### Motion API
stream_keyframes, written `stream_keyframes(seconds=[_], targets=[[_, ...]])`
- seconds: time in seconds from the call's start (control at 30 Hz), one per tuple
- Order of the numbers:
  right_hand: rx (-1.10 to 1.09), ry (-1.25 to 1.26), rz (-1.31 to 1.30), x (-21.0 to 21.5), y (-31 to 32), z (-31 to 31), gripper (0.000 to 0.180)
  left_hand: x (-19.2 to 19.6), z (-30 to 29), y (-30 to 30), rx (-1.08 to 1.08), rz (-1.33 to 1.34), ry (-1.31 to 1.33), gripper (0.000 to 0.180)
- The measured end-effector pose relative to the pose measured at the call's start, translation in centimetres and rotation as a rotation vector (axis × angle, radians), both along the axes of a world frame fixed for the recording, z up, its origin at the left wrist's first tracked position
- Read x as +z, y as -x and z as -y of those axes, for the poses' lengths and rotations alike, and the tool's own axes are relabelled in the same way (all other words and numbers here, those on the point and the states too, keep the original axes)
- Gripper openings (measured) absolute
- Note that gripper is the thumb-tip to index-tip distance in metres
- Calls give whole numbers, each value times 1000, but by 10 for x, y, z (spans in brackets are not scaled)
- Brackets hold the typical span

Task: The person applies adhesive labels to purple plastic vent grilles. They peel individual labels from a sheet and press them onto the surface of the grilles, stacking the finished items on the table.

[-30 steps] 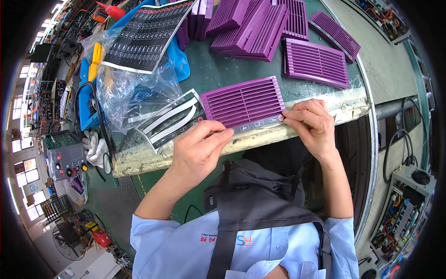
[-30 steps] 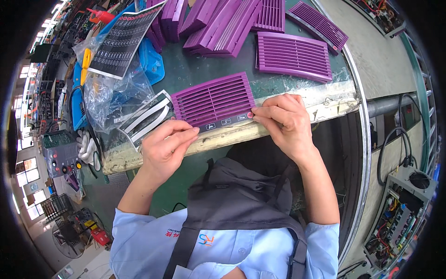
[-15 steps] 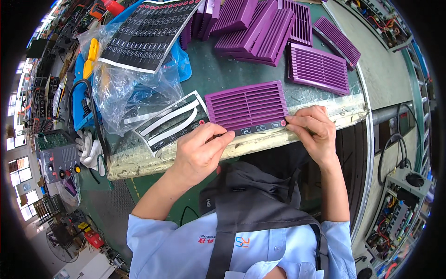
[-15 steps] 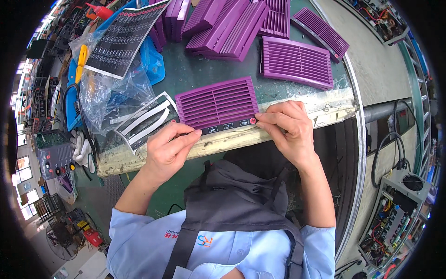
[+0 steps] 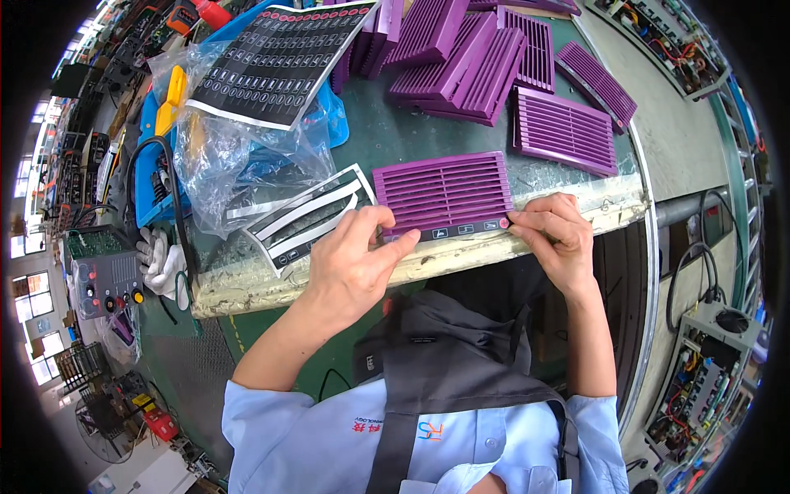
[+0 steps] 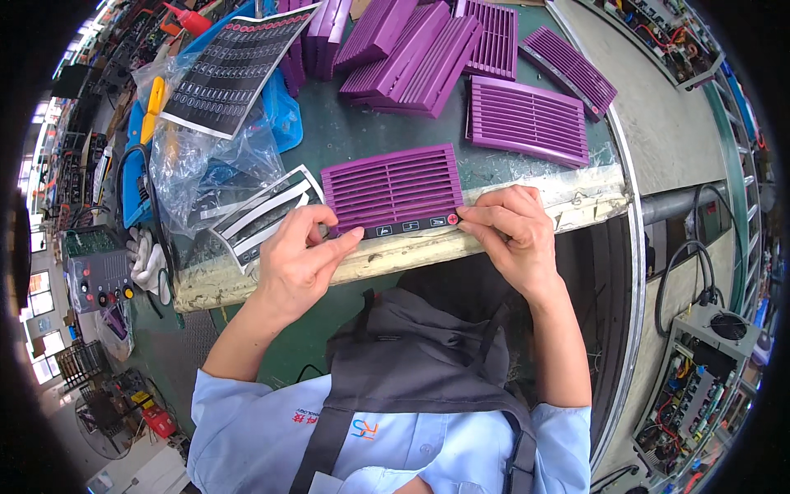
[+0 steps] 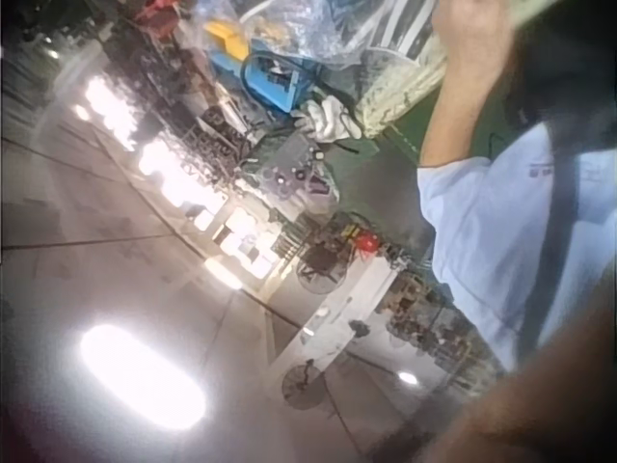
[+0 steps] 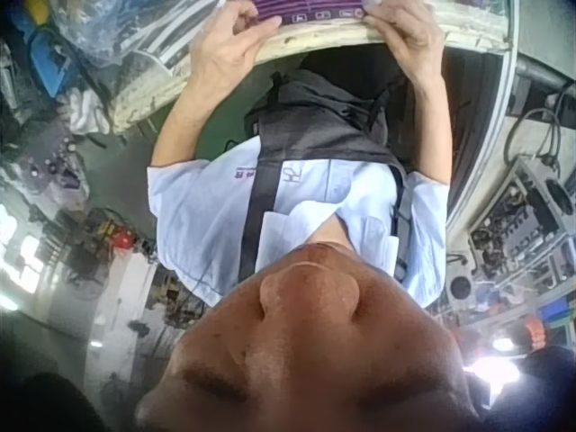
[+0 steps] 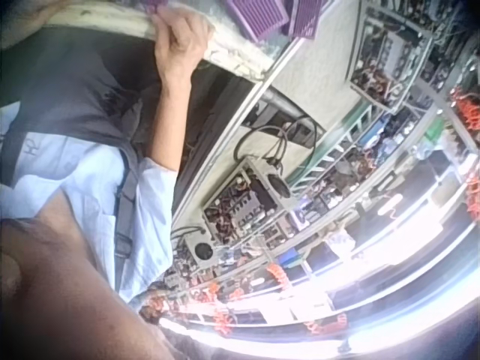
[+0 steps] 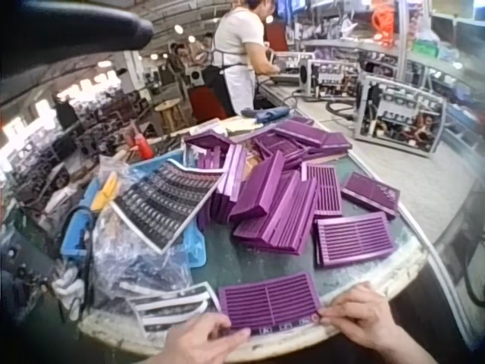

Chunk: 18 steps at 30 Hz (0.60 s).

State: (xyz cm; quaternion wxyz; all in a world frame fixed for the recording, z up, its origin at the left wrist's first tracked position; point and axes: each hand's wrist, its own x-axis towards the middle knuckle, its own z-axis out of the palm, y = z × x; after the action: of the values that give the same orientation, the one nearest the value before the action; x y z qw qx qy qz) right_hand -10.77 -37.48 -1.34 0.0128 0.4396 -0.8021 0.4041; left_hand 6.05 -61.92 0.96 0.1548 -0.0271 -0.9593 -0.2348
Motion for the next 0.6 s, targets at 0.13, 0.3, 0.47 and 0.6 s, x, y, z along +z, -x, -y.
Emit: stream_keyframes(seconds=[0.13,0.3,0.47,0.6], targets=[[-4,5,-1,-1,-1,0,16,6,4,-14,-14,-18,257,33],[-3,-29,56,-4,-2,-6,22,-5,22,-48,234,-78,280,30],[24,-12,28,22,-8,21,76,-18,18,-53,343,-219,113,28],[181,-203,-158,18,10,44,97,-23,18,-49,378,-200,62,26]])
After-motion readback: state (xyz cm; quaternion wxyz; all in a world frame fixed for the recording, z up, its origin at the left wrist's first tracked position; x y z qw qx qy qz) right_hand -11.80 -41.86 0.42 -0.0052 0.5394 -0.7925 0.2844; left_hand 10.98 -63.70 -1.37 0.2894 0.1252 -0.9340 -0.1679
